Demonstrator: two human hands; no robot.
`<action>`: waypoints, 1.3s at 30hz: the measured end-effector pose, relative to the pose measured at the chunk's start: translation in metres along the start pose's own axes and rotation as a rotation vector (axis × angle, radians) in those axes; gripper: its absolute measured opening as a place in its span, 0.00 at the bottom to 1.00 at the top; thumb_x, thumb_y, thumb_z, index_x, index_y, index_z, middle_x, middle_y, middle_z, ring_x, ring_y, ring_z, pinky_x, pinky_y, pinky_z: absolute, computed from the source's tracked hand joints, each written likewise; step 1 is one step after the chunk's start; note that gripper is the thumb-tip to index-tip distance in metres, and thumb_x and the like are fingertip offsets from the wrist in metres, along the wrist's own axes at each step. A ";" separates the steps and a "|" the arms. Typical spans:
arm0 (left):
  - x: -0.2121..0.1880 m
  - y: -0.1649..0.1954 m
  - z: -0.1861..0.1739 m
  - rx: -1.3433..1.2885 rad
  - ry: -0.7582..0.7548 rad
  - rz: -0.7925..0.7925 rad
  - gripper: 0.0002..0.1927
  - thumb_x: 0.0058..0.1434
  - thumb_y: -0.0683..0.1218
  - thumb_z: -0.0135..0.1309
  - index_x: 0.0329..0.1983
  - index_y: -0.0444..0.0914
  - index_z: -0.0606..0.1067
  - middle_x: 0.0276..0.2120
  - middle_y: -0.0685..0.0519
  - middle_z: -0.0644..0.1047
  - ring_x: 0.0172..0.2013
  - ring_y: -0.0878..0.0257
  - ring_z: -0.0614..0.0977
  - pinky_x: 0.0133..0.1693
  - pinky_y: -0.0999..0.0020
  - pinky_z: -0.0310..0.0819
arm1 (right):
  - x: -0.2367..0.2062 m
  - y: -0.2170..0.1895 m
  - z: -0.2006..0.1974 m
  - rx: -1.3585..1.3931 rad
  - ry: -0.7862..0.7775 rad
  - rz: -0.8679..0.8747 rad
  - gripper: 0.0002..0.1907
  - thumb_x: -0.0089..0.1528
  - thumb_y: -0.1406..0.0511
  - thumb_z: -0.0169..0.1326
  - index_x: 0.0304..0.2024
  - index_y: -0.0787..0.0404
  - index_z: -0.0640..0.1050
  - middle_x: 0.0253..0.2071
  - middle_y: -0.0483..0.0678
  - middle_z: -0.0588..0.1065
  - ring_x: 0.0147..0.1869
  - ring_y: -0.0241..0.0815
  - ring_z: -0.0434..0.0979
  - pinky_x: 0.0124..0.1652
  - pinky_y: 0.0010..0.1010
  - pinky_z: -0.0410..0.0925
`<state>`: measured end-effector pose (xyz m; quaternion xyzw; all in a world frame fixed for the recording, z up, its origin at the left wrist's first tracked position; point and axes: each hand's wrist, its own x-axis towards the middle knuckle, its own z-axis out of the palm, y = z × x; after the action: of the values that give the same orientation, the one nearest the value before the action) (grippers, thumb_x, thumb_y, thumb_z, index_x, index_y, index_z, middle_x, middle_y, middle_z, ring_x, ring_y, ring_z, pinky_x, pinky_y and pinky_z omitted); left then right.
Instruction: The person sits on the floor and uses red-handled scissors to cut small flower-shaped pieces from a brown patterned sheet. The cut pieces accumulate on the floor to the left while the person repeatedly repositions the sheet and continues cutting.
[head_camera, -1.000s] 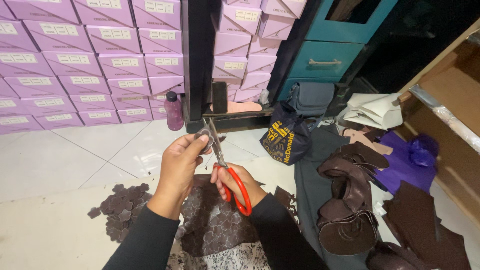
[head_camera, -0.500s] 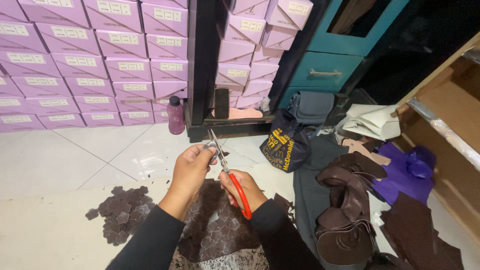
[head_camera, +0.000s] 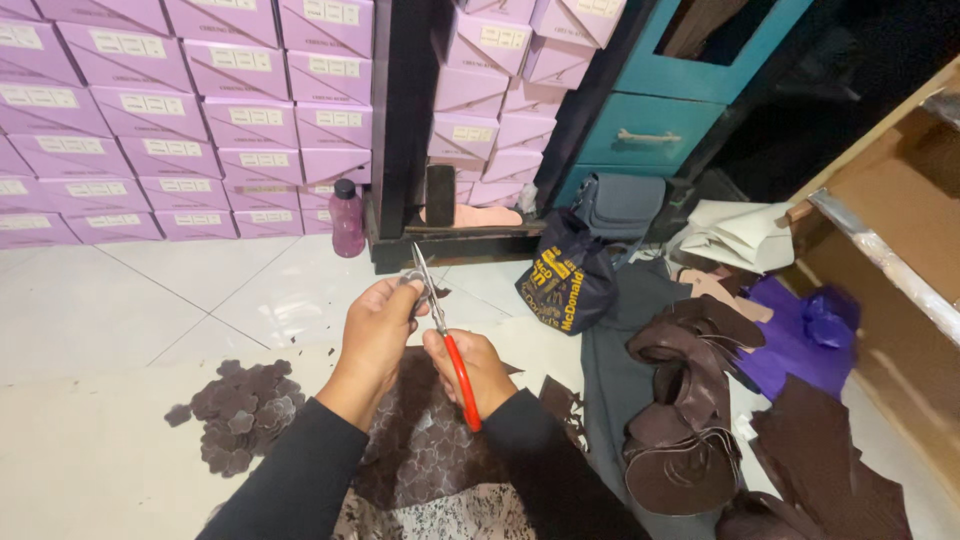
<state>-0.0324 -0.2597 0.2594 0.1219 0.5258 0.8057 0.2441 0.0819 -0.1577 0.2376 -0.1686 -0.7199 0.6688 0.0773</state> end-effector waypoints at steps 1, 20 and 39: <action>0.001 0.000 0.001 -0.007 0.006 0.011 0.08 0.64 0.47 0.54 0.40 0.37 0.77 0.30 0.58 0.77 0.32 0.73 0.75 0.34 0.76 0.67 | 0.001 0.000 0.002 0.012 0.017 0.006 0.27 0.67 0.46 0.52 0.25 0.59 0.67 0.16 0.42 0.65 0.15 0.32 0.63 0.18 0.24 0.59; 0.001 0.005 -0.003 0.039 0.040 -0.054 0.08 0.63 0.46 0.54 0.38 0.37 0.78 0.30 0.56 0.80 0.30 0.71 0.75 0.30 0.75 0.65 | -0.002 -0.007 0.005 -0.075 0.016 -0.027 0.26 0.65 0.45 0.52 0.27 0.58 0.70 0.16 0.41 0.64 0.16 0.31 0.63 0.18 0.25 0.58; 0.003 -0.008 0.002 0.010 -0.034 0.015 0.09 0.65 0.45 0.55 0.40 0.33 0.77 0.31 0.55 0.78 0.31 0.70 0.76 0.36 0.73 0.72 | -0.004 -0.005 -0.009 -0.206 0.013 0.024 0.31 0.64 0.40 0.47 0.28 0.60 0.69 0.19 0.42 0.66 0.19 0.31 0.68 0.23 0.24 0.66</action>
<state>-0.0320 -0.2539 0.2522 0.1405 0.5245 0.8027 0.2464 0.0879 -0.1511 0.2439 -0.1888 -0.7821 0.5911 0.0563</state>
